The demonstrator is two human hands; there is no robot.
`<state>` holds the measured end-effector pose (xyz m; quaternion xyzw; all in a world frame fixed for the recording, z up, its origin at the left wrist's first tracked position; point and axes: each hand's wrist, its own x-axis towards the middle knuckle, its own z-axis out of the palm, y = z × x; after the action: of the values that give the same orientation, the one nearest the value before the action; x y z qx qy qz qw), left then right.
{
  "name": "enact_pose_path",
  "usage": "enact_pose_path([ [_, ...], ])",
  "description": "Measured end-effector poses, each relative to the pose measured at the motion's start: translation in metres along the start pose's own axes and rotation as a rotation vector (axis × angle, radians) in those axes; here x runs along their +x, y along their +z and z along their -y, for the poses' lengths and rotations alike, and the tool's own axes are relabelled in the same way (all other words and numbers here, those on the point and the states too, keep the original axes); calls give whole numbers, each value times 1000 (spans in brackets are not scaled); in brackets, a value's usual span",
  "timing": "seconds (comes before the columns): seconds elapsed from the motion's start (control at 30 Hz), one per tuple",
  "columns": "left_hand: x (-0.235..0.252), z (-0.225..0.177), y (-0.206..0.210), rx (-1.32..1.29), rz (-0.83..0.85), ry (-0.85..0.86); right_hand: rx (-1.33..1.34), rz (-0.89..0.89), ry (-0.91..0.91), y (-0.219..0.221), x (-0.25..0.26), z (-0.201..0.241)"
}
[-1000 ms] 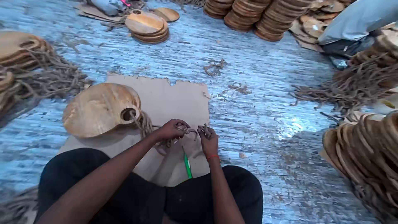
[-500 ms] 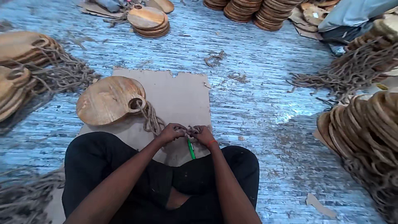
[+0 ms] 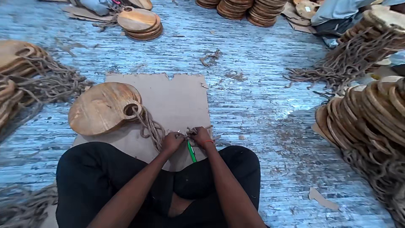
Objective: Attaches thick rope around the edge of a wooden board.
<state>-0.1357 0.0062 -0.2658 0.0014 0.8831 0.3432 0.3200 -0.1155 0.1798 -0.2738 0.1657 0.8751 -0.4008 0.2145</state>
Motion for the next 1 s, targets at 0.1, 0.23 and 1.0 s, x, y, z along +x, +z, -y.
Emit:
enact_pose_path([
  [0.1,-1,-6,4,86,-29,-24,-60,-20,-41,2,-1,2],
  [0.23,2,-9,6,153,-29,-53,-130,-13,-57,5,2,2],
  [1.0,0,-3,20,334,-34,154,-184,35,-41,9,-13,-2],
])
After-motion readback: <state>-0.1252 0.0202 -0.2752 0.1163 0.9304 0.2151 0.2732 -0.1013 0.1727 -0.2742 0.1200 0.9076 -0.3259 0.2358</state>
